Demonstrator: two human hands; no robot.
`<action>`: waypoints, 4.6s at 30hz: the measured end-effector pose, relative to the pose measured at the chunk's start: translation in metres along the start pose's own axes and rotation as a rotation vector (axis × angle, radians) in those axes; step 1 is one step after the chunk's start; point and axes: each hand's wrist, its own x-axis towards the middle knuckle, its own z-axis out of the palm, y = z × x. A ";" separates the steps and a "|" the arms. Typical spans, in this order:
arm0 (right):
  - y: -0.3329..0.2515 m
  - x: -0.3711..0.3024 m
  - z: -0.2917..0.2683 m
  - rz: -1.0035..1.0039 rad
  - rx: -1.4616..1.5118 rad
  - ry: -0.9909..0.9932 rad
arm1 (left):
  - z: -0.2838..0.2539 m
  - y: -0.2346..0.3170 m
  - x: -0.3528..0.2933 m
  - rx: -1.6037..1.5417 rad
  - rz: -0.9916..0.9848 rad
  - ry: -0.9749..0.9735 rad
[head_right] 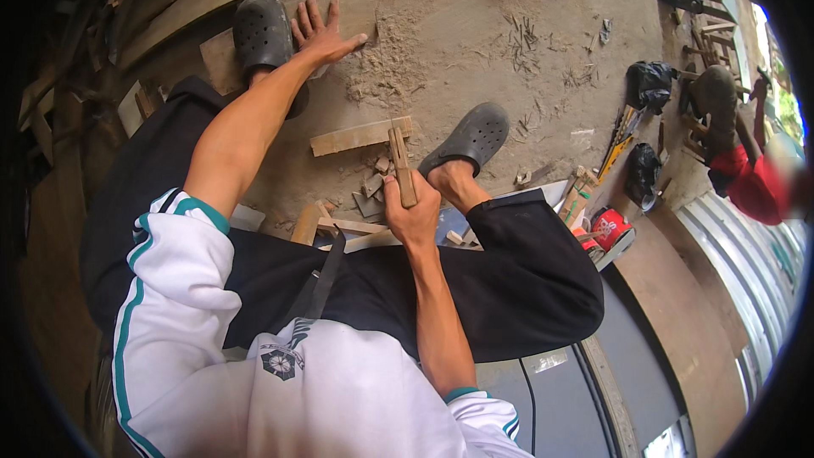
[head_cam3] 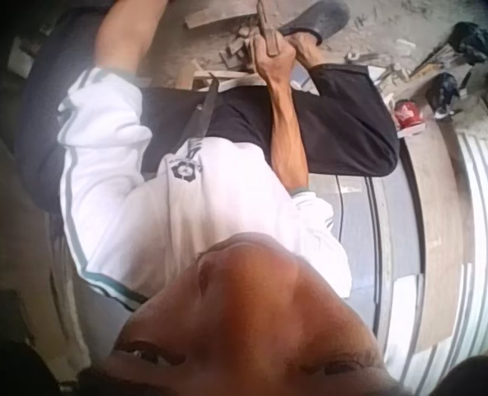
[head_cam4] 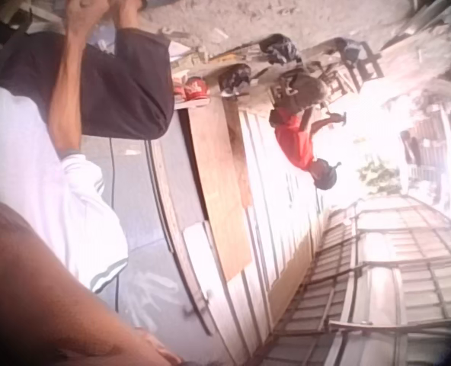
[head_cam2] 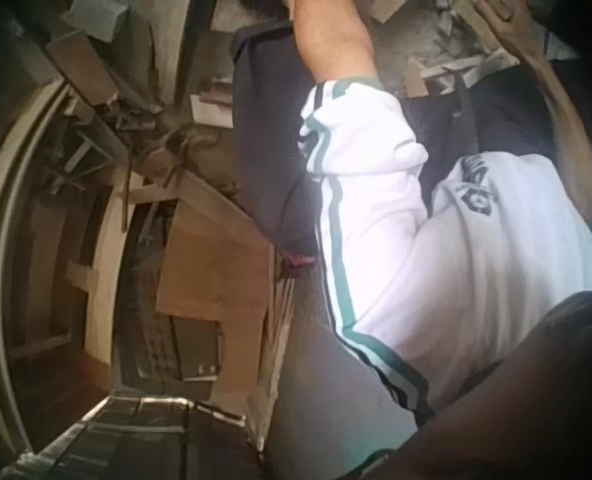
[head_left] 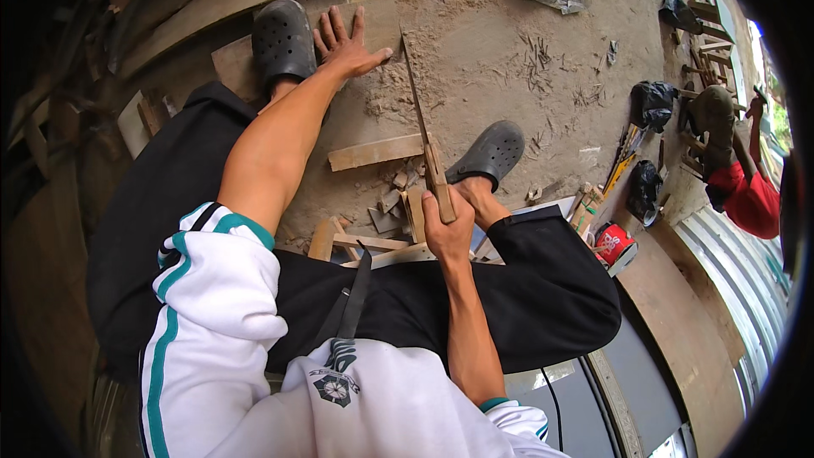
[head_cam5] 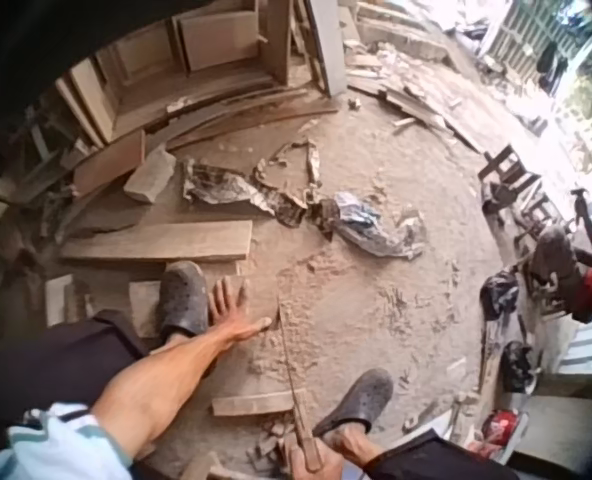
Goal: The person sits on the floor and uses a hand saw to cut a rectangular piece of wood. They hold the wood steady with their left hand and saw with their right, then lift and inspect the cut piece.
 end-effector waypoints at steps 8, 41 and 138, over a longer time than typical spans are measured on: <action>-0.001 0.019 0.011 0.038 -0.050 -0.010 | 0.009 -0.004 0.001 -0.036 0.012 0.005; 0.004 0.022 -0.005 0.141 0.049 -0.084 | 0.015 -0.006 -0.002 0.004 0.072 0.023; -0.028 -0.022 -0.023 0.006 -0.042 -0.051 | 0.007 -0.001 -0.001 -0.069 0.068 0.029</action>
